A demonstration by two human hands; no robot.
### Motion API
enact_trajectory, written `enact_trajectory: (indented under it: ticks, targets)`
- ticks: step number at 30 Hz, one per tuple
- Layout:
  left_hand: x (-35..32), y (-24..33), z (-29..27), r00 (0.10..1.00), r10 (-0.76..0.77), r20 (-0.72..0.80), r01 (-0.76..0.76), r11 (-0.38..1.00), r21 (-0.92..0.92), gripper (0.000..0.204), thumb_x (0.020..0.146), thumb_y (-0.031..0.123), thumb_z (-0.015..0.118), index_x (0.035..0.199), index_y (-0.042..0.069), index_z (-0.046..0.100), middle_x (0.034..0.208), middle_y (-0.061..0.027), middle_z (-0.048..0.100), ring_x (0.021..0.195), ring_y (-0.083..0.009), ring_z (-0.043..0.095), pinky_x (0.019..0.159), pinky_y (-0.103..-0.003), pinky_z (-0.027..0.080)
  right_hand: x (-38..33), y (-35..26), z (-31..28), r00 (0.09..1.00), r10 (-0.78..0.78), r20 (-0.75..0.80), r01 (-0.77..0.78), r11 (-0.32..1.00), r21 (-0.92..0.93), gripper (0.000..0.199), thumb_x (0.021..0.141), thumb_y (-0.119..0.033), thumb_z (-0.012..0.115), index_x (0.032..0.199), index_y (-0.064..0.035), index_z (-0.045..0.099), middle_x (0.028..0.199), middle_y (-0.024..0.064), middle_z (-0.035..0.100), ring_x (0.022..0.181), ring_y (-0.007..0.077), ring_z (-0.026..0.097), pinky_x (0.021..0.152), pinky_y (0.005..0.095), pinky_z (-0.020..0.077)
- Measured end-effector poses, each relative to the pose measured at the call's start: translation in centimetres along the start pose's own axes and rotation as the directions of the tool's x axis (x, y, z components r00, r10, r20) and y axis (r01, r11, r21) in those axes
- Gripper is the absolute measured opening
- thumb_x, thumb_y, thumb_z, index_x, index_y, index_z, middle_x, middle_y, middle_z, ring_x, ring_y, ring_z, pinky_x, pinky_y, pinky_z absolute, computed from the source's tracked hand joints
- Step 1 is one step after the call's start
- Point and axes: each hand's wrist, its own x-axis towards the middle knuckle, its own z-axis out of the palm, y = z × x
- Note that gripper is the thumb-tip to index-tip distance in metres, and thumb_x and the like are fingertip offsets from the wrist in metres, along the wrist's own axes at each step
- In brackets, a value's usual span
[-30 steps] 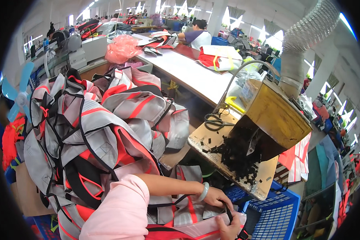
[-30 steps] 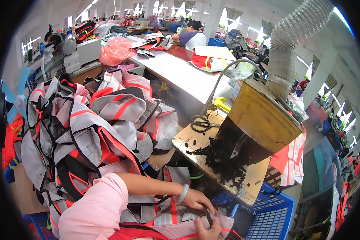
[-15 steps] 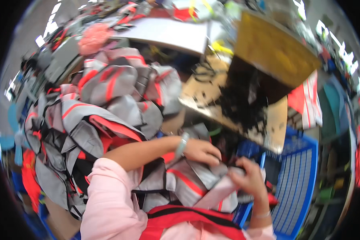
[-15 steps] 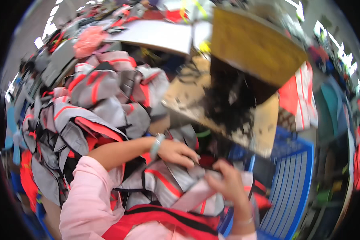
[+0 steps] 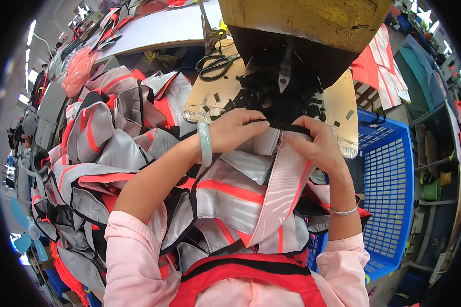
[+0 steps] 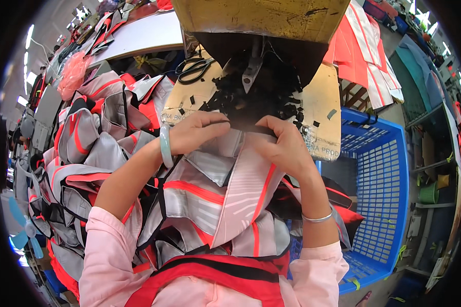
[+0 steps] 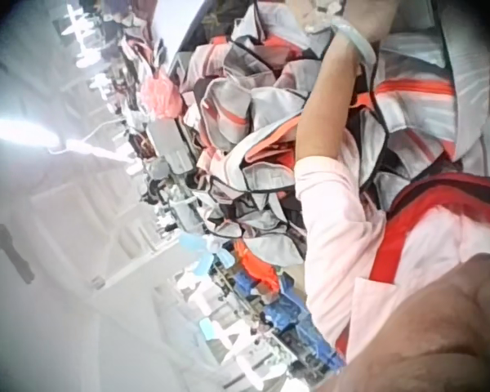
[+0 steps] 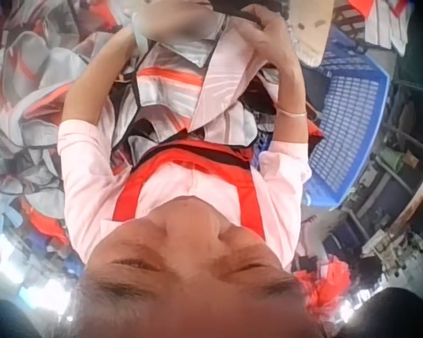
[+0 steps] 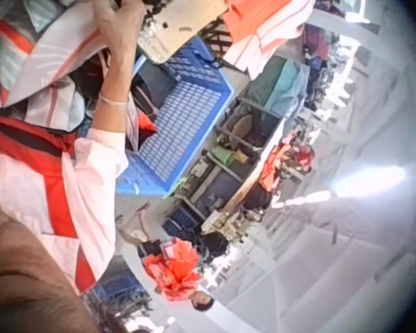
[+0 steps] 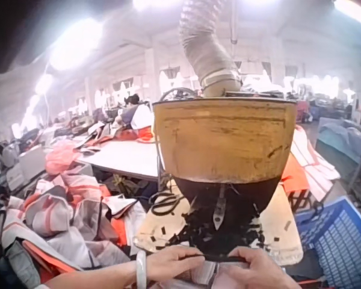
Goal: The person uses a sewing machine to stitch a black strap onto the edge of a grey and red fabric bag. They repeatedly pick up bags from a pile, align the strap, feed the fabric through the machine, and place the finished items into a blue basket.
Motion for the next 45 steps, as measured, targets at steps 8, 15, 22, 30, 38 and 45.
enact_trajectory:
  ticks: [8,15,22,30,38,45]
  targets:
    - [3.1,-1.1,-2.1,0.985,-0.154,0.073,0.16,0.984,-0.079,0.039,0.09,0.029,0.057,0.111,-0.003,0.06,0.09,-0.0006,0.061,0.083,-0.007,0.052,0.074,-0.023,0.043,3.3,1.9,-0.2,1.0,0.013,0.002,-0.014,0.985,0.17,0.018,0.079,-0.017,0.063,0.087,-0.0016,0.061,0.075,-0.0021,0.059,0.068,0.0038,0.05,0.062,0.0202,0.0405]
    - [5.0,-1.3,-2.8,0.974,-0.208,0.094,0.216,0.972,-0.095,0.047,0.091,0.032,0.057,0.119,-0.005,0.056,0.104,-0.0037,0.062,0.093,-0.0078,0.053,0.085,-0.023,0.043,4.6,2.0,-0.4,0.998,0.061,-0.003,-0.059,0.978,0.2,0.02,0.079,-0.018,0.063,0.089,-0.0014,0.062,0.077,-0.0009,0.06,0.069,0.0046,0.052,0.064,0.0198,0.0411]
    - [5.8,-1.7,-3.4,0.974,-0.209,0.085,0.22,0.963,-0.158,0.046,0.089,0.034,0.058,0.12,-0.001,0.058,0.107,-0.0063,0.063,0.098,-0.0114,0.054,0.088,-0.026,0.042,5.6,1.9,-0.5,0.997,0.082,0.009,-0.081,0.964,0.251,0.022,0.079,-0.02,0.064,0.089,-0.0011,0.062,0.077,0.0004,0.06,0.069,0.0059,0.053,0.063,0.0209,0.042]
    - [6.7,-2.4,-3.7,0.962,-0.27,0.039,0.271,0.962,-0.022,0.057,0.088,0.033,0.06,0.125,-0.009,0.05,0.116,-0.0113,0.059,0.106,-0.0139,0.053,0.095,-0.025,0.039,6.1,2.1,-0.7,0.997,0.081,0.0,-0.079,0.963,0.257,0.022,0.077,-0.02,0.065,0.088,-0.0012,0.062,0.077,0.001,0.06,0.069,0.0065,0.053,0.064,0.0212,0.0422]
    - [6.5,-1.2,-4.2,0.974,-0.203,0.106,0.209,0.976,-0.057,0.056,0.087,0.034,0.06,0.124,-0.007,0.052,0.117,-0.0118,0.06,0.107,-0.0159,0.054,0.095,-0.026,0.039,6.4,2.4,-1.0,0.998,0.061,-0.004,-0.059,0.972,0.228,0.022,0.077,-0.019,0.065,0.089,-0.001,0.063,0.077,0.0008,0.061,0.07,0.0062,0.053,0.064,0.0211,0.0425]
    - [7.1,-2.5,-4.5,0.971,-0.212,0.113,0.223,0.97,-0.095,0.061,0.085,0.039,0.061,0.126,-0.006,0.051,0.121,-0.0155,0.058,0.113,-0.0207,0.053,0.097,-0.029,0.039,6.7,2.2,-1.0,0.998,0.054,-0.011,-0.05,0.969,0.241,0.022,0.077,-0.019,0.066,0.089,-0.0004,0.063,0.078,0.0011,0.062,0.069,0.0062,0.054,0.063,0.0211,0.0428]
